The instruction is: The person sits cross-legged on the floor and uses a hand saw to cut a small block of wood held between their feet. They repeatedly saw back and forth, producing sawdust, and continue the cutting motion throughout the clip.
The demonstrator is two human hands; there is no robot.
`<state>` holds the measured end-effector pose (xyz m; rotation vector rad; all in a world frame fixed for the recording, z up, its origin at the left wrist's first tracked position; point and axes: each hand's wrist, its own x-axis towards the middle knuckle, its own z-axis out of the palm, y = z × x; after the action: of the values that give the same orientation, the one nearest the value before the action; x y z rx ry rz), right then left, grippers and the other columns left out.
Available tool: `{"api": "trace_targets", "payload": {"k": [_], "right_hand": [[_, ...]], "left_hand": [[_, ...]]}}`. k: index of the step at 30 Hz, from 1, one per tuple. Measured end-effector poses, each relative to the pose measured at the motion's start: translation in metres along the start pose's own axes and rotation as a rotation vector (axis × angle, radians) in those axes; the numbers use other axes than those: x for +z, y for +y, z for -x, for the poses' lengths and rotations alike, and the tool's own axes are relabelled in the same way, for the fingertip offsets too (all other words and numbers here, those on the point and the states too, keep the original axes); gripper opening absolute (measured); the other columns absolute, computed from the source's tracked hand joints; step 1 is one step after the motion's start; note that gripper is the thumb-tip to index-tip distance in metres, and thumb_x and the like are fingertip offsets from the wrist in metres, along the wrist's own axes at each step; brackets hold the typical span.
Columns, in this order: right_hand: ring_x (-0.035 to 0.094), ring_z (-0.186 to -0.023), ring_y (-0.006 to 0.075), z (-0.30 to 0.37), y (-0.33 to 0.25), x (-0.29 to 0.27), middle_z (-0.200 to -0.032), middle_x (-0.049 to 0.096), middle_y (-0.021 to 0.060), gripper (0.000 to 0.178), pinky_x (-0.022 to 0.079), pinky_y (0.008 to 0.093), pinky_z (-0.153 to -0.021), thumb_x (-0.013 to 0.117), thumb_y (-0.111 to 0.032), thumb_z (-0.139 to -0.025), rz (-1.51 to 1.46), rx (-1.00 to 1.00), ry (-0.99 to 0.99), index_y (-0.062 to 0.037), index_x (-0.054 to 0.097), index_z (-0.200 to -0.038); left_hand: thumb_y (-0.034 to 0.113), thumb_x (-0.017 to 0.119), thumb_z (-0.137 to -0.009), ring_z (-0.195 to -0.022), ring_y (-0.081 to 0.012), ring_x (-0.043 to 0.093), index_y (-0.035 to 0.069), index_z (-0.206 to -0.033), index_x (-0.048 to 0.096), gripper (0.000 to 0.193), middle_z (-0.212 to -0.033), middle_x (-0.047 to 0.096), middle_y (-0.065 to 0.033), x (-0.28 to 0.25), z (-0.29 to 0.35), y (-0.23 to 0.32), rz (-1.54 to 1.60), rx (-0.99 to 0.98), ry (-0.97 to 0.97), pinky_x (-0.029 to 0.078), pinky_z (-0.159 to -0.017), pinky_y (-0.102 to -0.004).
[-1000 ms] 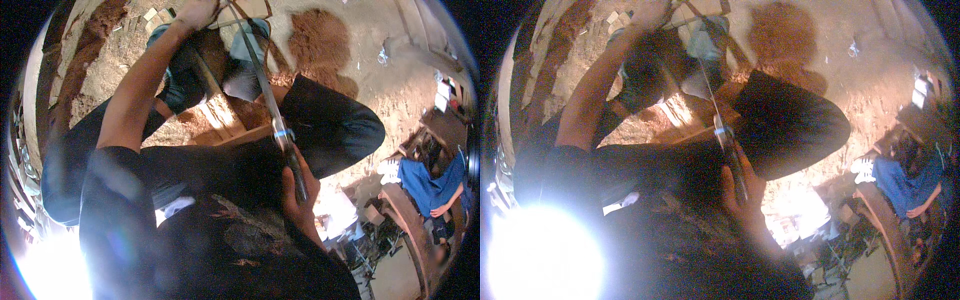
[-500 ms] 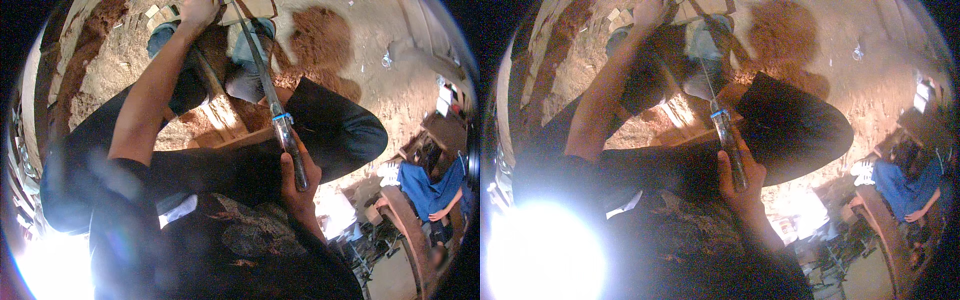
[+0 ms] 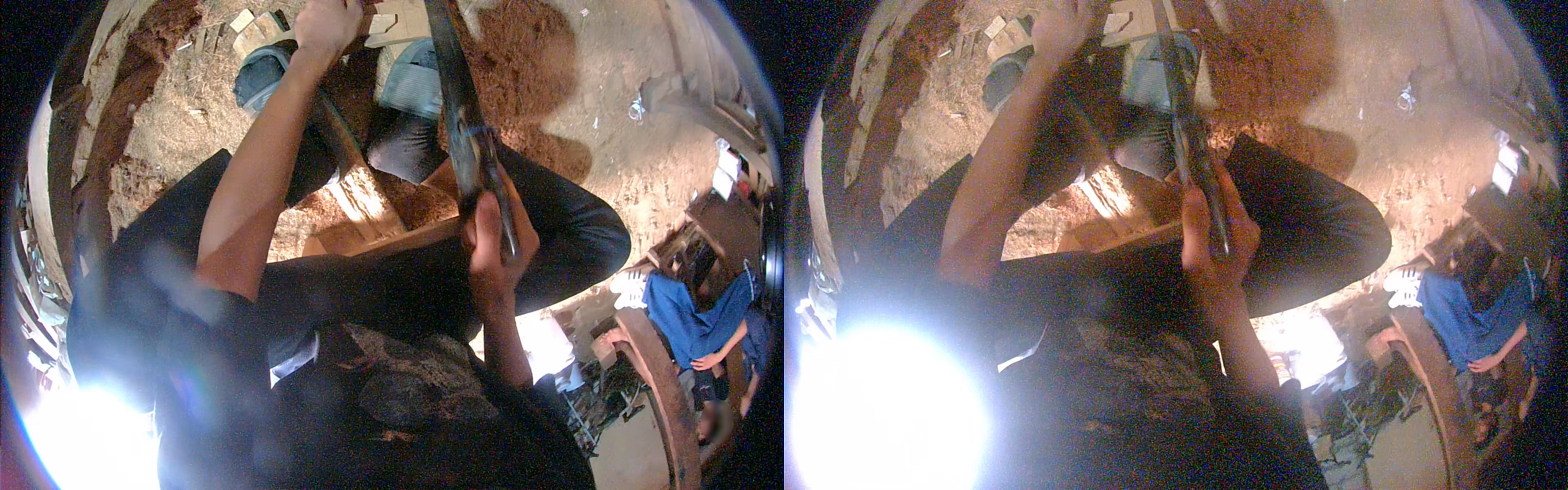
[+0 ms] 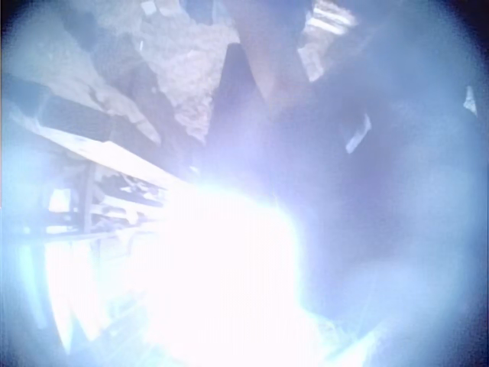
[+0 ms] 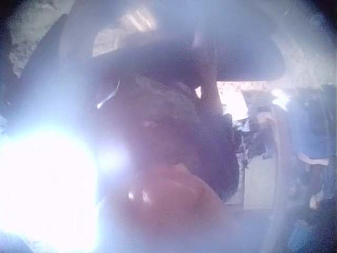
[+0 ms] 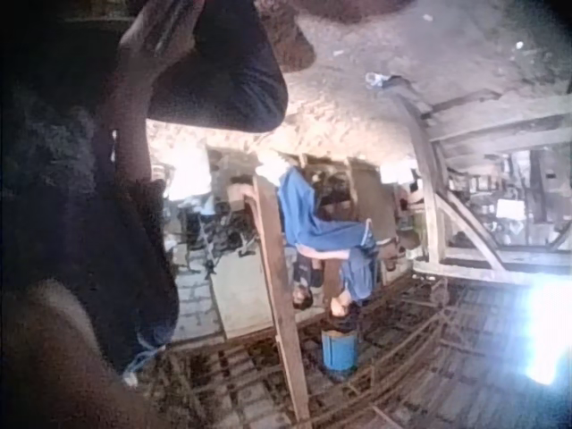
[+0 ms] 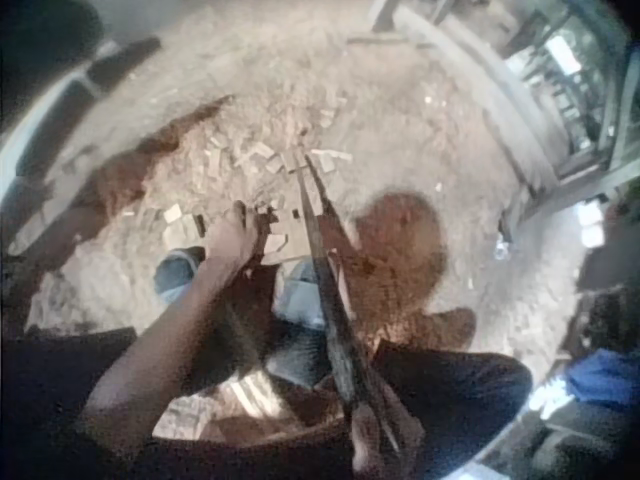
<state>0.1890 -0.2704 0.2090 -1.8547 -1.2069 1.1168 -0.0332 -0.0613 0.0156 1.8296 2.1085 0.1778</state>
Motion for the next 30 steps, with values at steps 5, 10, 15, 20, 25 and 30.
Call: {"api": "trace_targets", "payload": {"k": [5,10,15,20,25,30], "right_hand": [[0.042,-0.053,0.0039,-0.056,0.015,0.062,-0.061,0.048,-0.0070,0.022,0.030,0.0226,-0.048,0.058,-0.021,-0.101,-0.178,-0.027,0.036,-0.0018,0.067,-0.103],[0.043,-0.056,0.0036,-0.082,0.043,0.085,-0.063,0.049,-0.0067,0.018,0.033,0.0222,-0.050,0.061,-0.019,-0.100,-0.117,-0.162,0.045,-0.0034,0.066,-0.092],[0.046,-0.061,0.0046,-0.081,0.039,0.092,-0.068,0.053,-0.0056,0.017,0.037,0.0226,-0.055,0.061,-0.018,-0.099,-0.186,-0.155,0.040,-0.0021,0.066,-0.096],[0.060,-0.083,0.0154,-0.079,0.024,0.089,-0.092,0.065,0.0073,0.030,0.048,0.0292,-0.075,0.061,-0.020,-0.098,-0.158,-0.011,-0.038,0.0029,0.063,-0.117],[0.050,-0.065,0.0076,-0.081,0.031,0.093,-0.074,0.058,-0.0017,0.027,0.042,0.0252,-0.059,0.061,-0.023,-0.098,-0.146,-0.094,0.003,-0.0002,0.068,-0.111],[0.067,-0.091,0.0191,-0.083,0.027,0.099,-0.103,0.071,0.0139,0.037,0.053,0.0321,-0.081,0.062,-0.017,-0.096,-0.212,-0.080,-0.027,0.0044,0.061,-0.127]], "left_hand": [[0.035,0.045,-0.099,-0.104,-0.0438,0.066,0.003,-0.117,0.063,0.041,-0.116,0.066,-0.0266,-0.003,-0.011,0.011,-0.217,0.143,-0.127,0.055,-0.082,-0.0544],[0.040,0.038,-0.101,-0.111,-0.0421,0.064,0.005,-0.123,0.064,0.049,-0.119,0.067,-0.0249,0.006,-0.015,0.023,-0.215,-0.019,-0.264,0.052,-0.092,-0.0517],[0.042,0.036,-0.101,-0.109,-0.0418,0.066,0.000,-0.116,0.068,0.055,-0.113,0.068,-0.0269,0.009,-0.019,0.019,-0.087,-0.251,-0.221,0.052,-0.095,-0.0487],[0.043,0.036,-0.100,-0.108,-0.0420,0.066,-0.003,-0.105,0.072,0.059,-0.109,0.069,-0.0292,-0.006,-0.014,0.032,0.081,-0.371,-0.185,0.052,-0.095,-0.0473],[0.041,0.037,-0.100,-0.105,-0.0419,0.067,-0.004,-0.103,0.072,0.058,-0.105,0.069,-0.0292,-0.002,-0.014,0.026,0.076,-0.341,-0.159,0.053,-0.093,-0.0464],[0.040,0.038,-0.099,-0.102,-0.0418,0.069,-0.004,-0.101,0.072,0.056,-0.102,0.070,-0.0294,0.005,-0.015,0.024,0.048,-0.287,-0.114,0.054,-0.091,-0.0466]]}}
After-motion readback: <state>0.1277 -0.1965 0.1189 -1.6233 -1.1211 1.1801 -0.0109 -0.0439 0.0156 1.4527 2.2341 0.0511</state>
